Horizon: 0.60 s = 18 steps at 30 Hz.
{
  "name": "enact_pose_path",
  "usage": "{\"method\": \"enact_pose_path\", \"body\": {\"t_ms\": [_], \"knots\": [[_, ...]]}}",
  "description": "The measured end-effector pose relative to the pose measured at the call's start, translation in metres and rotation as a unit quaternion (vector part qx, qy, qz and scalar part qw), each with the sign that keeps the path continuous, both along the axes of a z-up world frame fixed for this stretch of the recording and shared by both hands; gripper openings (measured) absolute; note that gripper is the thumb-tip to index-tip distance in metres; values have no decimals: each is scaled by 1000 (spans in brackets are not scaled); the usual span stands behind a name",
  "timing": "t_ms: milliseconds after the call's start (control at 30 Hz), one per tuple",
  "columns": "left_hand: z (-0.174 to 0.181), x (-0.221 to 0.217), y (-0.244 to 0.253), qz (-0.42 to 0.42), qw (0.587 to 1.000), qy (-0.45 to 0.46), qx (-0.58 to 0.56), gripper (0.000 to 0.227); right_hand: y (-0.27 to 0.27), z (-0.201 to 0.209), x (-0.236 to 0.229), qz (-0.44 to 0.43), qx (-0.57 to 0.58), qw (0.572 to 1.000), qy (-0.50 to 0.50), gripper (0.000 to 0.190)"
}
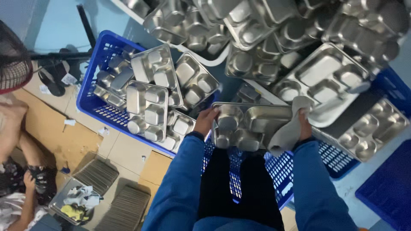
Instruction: The person wipes stainless steel compartment trays with a cloth, picking each tray from a large pile, wiping both sides, and placing them into a blue basket. The person repeats this process continuously.
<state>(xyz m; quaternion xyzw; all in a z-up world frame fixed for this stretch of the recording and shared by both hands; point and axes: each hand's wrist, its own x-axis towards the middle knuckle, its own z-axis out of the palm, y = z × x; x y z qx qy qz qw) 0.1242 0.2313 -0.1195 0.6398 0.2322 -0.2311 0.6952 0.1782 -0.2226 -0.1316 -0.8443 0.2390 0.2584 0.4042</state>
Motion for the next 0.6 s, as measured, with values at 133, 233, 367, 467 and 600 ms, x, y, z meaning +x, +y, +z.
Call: {"method": "enact_pose_path", "body": {"t_ms": [133, 233, 367, 467, 600], "knots": [[108, 17, -15, -85, 931, -153, -319, 76, -31, 44, -1, -257, 345, 903, -17, 70], [176, 8, -51, -110, 872, -155, -452, 87, -21, 96, 2, -248, 576, 776, -74, 57], [211, -27, -98, -34, 849, -28, -527, 81, -4, 210, 0, -226, 523, 796, -203, 68], [210, -47, -126, 14, 832, -41, -554, 76, -12, 313, -11, -217, 551, 748, -301, 78], [228, -49, -176, -47, 794, -9, -605, 76, -9, 430, -33, -49, 424, 786, -447, 87]]}}
